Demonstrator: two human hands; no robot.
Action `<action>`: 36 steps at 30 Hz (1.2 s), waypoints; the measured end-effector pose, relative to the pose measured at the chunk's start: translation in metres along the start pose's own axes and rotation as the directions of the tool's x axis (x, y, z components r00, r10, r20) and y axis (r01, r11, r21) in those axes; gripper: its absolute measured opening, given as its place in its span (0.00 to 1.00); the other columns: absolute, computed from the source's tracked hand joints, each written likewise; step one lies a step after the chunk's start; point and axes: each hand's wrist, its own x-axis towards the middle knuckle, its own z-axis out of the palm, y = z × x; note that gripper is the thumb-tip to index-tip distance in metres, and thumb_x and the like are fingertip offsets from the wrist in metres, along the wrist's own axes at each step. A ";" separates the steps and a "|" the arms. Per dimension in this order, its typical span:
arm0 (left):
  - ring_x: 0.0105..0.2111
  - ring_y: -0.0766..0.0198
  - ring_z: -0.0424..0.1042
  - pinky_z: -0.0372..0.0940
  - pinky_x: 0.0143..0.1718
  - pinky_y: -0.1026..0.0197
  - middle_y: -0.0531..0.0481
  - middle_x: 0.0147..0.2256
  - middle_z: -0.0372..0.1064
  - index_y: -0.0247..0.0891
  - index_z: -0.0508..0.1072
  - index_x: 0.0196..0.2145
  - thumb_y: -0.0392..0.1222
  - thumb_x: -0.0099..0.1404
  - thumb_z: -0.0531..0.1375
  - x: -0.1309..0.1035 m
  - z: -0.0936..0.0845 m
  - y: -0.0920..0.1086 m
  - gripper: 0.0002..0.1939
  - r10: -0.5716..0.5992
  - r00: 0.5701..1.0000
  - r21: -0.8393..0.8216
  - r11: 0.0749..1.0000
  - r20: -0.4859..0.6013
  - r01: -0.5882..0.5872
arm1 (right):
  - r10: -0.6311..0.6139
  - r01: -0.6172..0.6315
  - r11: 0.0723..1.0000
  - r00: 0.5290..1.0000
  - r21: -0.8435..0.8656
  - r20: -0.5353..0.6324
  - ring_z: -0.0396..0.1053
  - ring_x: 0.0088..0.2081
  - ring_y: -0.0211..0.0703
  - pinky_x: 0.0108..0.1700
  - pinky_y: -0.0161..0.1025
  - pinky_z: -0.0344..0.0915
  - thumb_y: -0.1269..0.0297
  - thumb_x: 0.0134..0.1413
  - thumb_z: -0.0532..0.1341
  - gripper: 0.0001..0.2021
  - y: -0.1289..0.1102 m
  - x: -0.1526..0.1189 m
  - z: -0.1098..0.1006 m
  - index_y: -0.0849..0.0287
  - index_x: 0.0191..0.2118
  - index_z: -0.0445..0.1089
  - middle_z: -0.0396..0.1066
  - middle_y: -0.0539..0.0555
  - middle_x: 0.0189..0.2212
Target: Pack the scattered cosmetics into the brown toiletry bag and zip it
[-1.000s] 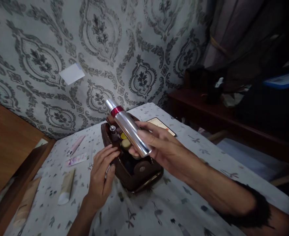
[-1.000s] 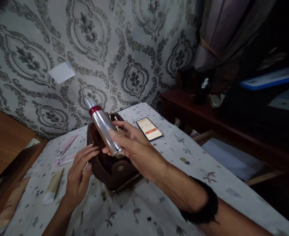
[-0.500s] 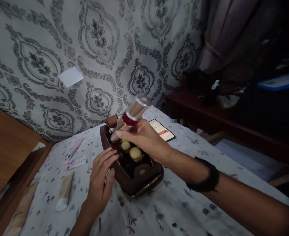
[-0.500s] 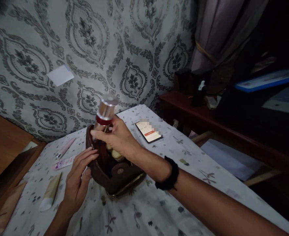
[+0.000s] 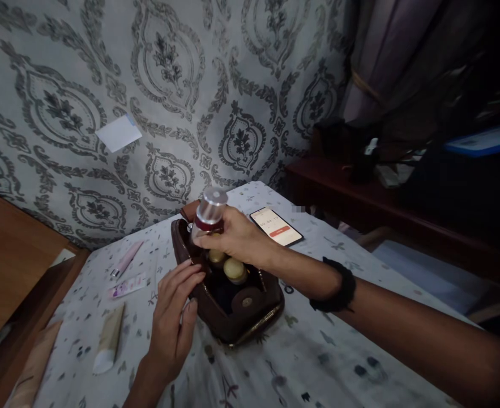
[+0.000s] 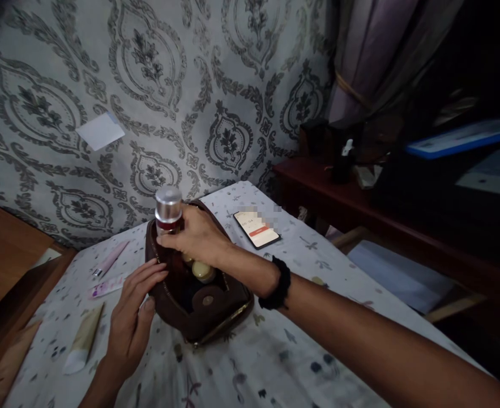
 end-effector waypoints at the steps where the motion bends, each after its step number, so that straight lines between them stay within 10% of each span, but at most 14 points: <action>1: 0.63 0.60 0.60 0.54 0.63 0.56 0.45 0.56 0.67 0.40 0.66 0.57 0.33 0.72 0.49 0.000 0.000 0.000 0.18 0.000 1.000 0.002 1.000 -0.002 0.000 | 0.007 -0.006 0.999 1.000 -0.034 0.014 0.69 0.31 0.39 0.37 0.36 0.65 0.68 0.45 0.65 0.05 -0.001 -0.001 0.001 0.59 0.31 0.70 0.72 0.47 0.27; 12: 0.63 0.61 0.59 0.53 0.63 0.57 0.45 0.57 0.66 0.41 0.66 0.58 0.33 0.72 0.49 -0.002 0.000 0.000 0.19 -0.004 1.000 0.011 1.000 0.010 0.004 | -0.085 0.095 0.962 0.995 -0.258 0.048 0.66 0.30 0.36 0.35 0.32 0.60 0.75 0.45 0.65 0.17 -0.014 -0.003 0.003 0.58 0.43 0.70 0.68 0.44 0.28; 19: 0.63 0.61 0.59 0.53 0.63 0.58 0.45 0.57 0.67 0.40 0.66 0.57 0.33 0.72 0.49 0.000 -0.001 0.000 0.18 0.000 1.000 0.025 1.000 0.005 0.000 | -0.081 0.124 0.909 0.989 -0.397 0.125 0.62 0.28 0.36 0.31 0.32 0.55 0.72 0.44 0.64 0.04 -0.007 0.005 0.006 0.59 0.28 0.69 0.67 0.45 0.24; 36: 0.61 0.57 0.63 0.60 0.60 0.53 0.44 0.56 0.69 0.42 0.67 0.56 0.35 0.73 0.49 -0.001 -0.002 0.001 0.17 -0.009 1.000 0.059 0.998 -0.015 0.009 | -0.085 0.318 0.674 0.930 -0.666 0.358 0.67 0.34 0.41 0.34 0.35 0.54 0.75 0.56 0.59 0.05 0.019 0.012 0.014 0.59 0.34 0.71 0.71 0.53 0.31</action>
